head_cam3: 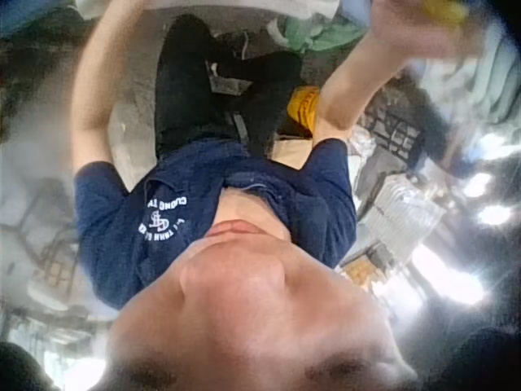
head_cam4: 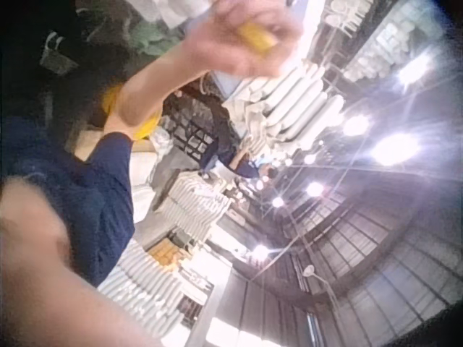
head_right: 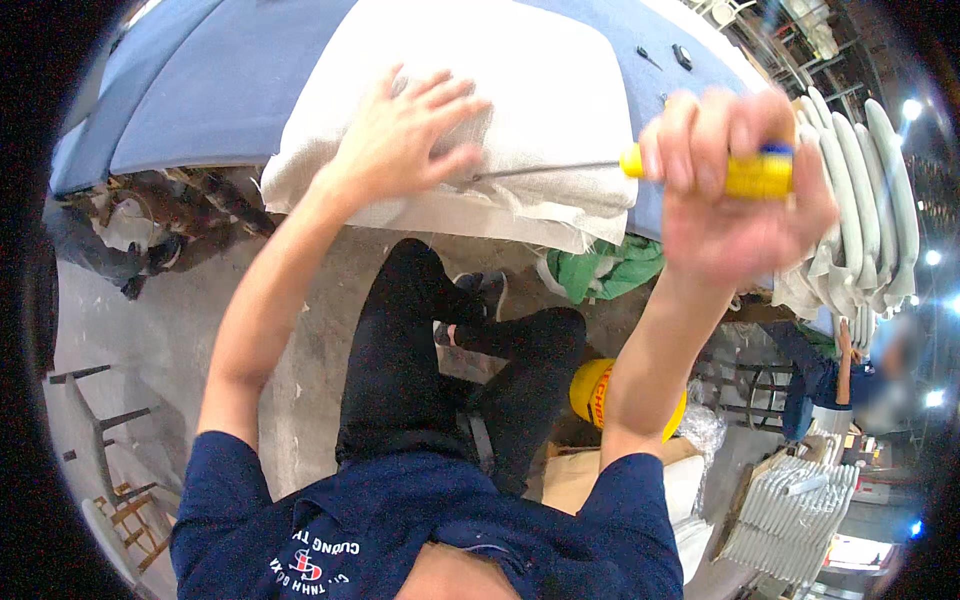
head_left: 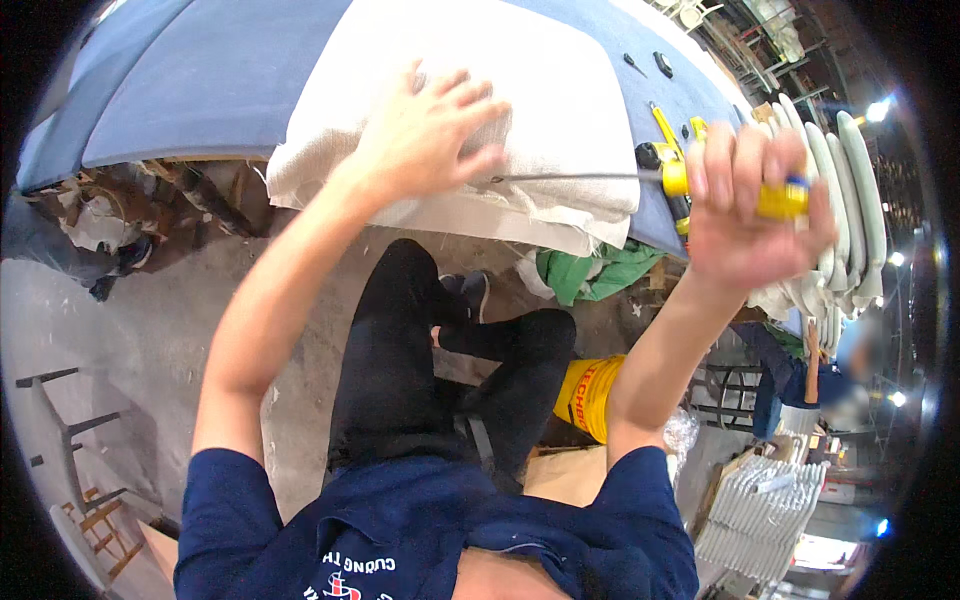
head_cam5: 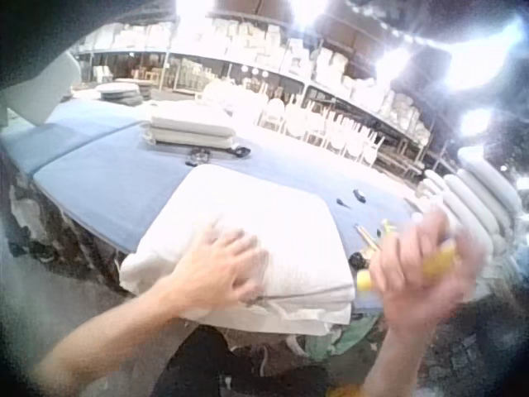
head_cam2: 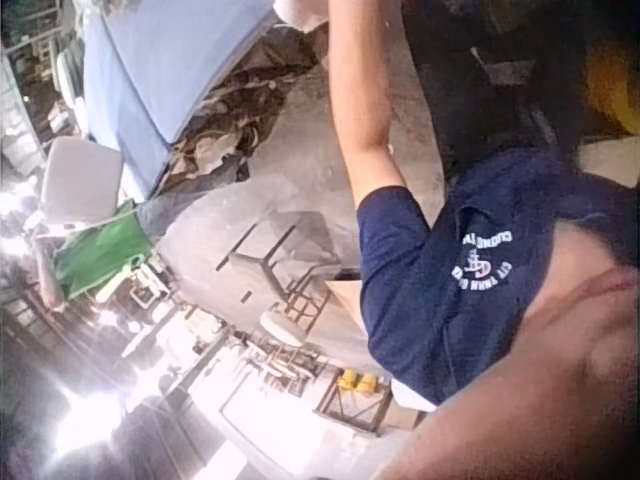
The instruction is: The person wraps a white fabric cover around a cushion, smooths it, and secures it using a pneumatic staple gun and a screwdriver. The person repeatedly staples, adjusts, and trims the fabric edges to fit the cushion.
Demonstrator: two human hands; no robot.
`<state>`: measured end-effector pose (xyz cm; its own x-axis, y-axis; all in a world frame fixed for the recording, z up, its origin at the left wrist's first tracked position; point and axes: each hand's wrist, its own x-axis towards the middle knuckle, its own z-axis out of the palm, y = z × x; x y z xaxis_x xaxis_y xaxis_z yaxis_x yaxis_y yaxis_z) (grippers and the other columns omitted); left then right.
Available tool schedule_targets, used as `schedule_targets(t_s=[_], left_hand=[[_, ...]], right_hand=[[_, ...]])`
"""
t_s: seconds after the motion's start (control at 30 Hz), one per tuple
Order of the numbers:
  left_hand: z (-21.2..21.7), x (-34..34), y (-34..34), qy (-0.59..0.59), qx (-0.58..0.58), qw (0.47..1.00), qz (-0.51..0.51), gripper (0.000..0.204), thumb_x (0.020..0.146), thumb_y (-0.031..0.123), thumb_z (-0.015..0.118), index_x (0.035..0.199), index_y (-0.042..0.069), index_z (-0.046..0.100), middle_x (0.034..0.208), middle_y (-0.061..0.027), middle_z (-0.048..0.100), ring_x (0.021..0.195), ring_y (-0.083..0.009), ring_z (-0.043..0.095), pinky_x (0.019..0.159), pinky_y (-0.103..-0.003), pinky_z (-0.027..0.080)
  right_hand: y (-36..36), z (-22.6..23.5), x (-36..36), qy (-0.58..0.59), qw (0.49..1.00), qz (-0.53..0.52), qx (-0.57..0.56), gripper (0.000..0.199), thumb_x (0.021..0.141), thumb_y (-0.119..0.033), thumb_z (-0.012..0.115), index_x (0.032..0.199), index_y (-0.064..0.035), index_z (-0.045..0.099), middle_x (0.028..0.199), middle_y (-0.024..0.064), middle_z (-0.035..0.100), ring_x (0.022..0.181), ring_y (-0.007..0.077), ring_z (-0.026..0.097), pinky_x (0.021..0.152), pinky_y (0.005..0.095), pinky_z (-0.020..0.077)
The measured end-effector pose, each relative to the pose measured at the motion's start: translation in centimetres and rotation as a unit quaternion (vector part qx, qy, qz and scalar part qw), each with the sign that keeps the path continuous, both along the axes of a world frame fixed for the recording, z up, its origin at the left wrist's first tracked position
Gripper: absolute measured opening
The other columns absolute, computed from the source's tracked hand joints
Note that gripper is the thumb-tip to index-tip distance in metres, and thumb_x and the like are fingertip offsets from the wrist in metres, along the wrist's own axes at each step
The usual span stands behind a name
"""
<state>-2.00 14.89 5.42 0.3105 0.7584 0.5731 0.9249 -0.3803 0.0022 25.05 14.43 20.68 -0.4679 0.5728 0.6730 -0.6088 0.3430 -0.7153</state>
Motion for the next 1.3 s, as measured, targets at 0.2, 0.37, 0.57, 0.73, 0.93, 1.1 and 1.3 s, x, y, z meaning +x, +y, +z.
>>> schedule_targets(t_s=[0.2, 0.37, 0.57, 0.73, 0.93, 1.1, 1.3], left_hand=[[-1.8, 2.3, -2.9, -0.043, -0.001, 0.998, 0.038, 0.086, 0.081, 0.052, 0.081, 0.155, 0.024, 0.047, 0.157, -0.0071, 0.049, 0.149, -0.0298, 0.039, 0.124, -0.056, 0.026], [-1.8, 1.5, -3.2, -0.035, -0.007, 0.998, 0.052, 0.090, 0.078, 0.052, 0.083, 0.155, 0.025, 0.047, 0.158, -0.0060, 0.048, 0.150, -0.0292, 0.037, 0.124, -0.055, 0.025], [-1.5, 2.3, -3.0, -0.042, -0.013, 0.998, 0.050, 0.089, 0.077, 0.051, 0.083, 0.154, 0.025, 0.048, 0.158, -0.0052, 0.048, 0.150, -0.0283, 0.037, 0.124, -0.055, 0.024], [-1.8, 2.1, -3.1, -0.047, -0.022, 0.997, 0.053, 0.088, 0.077, 0.050, 0.083, 0.154, 0.025, 0.048, 0.158, -0.0051, 0.048, 0.150, -0.0280, 0.036, 0.124, -0.054, 0.024], [-1.9, 2.2, -2.8, -0.037, -0.022, 0.998, 0.053, 0.087, 0.078, 0.050, 0.083, 0.154, 0.025, 0.048, 0.159, -0.0051, 0.048, 0.151, -0.0278, 0.036, 0.125, -0.055, 0.023], [-1.8, 2.1, -2.8, -0.044, -0.030, 0.997, 0.048, 0.087, 0.078, 0.048, 0.083, 0.154, 0.025, 0.047, 0.159, -0.0052, 0.048, 0.151, -0.0283, 0.035, 0.125, -0.055, 0.023], [-1.7, 1.9, -3.0, -0.028, -0.048, 0.998, 0.033, 0.093, 0.078, 0.047, 0.084, 0.158, 0.025, 0.042, 0.161, -0.0063, 0.043, 0.153, -0.0290, 0.033, 0.125, -0.056, 0.022]], right_hand=[[-3.5, -1.0, 1.5, 0.087, 0.996, -0.022, 0.003, 0.040, 0.099, -0.049, 0.049, 0.077, -0.0155, 0.043, 0.054, -0.0021, 0.038, 0.049, 0.0097, 0.030, 0.049, 0.0285, 0.0266], [0.0, -1.1, 0.4, 0.115, 0.987, -0.086, -0.070, 0.046, 0.101, -0.052, 0.043, 0.075, -0.0136, 0.046, 0.053, -0.0023, 0.032, 0.047, 0.0110, 0.025, 0.043, 0.0283, 0.0227], [2.9, 0.6, 2.6, 0.074, 0.989, -0.078, -0.105, 0.046, 0.101, -0.051, 0.042, 0.074, -0.0145, 0.045, 0.053, -0.0036, 0.031, 0.046, 0.0107, 0.026, 0.042, 0.0287, 0.0226], [4.1, 0.2, 0.9, 0.071, 0.986, -0.108, -0.103, 0.047, 0.101, -0.052, 0.043, 0.073, -0.0159, 0.044, 0.053, -0.0048, 0.032, 0.045, 0.0095, 0.026, 0.043, 0.0270, 0.0215], [4.9, 0.2, -0.3, 0.054, 0.987, -0.112, -0.107, 0.048, 0.102, -0.053, 0.043, 0.072, -0.0159, 0.044, 0.052, -0.0049, 0.032, 0.044, 0.0088, 0.025, 0.041, 0.0273, 0.0208], [4.6, 0.3, -0.8, 0.044, 0.996, -0.065, -0.049, 0.048, 0.102, -0.057, 0.043, 0.079, -0.0153, 0.047, 0.054, -0.0027, 0.035, 0.044, 0.0093, 0.027, 0.040, 0.0275, 0.0215], [2.5, -1.5, -2.9, 0.108, 0.989, -0.101, -0.007, 0.063, 0.101, -0.073, 0.047, 0.107, -0.0114, 0.060, 0.095, 0.0095, 0.061, 0.066, 0.0164, 0.057, 0.060, 0.0344, 0.0516]])
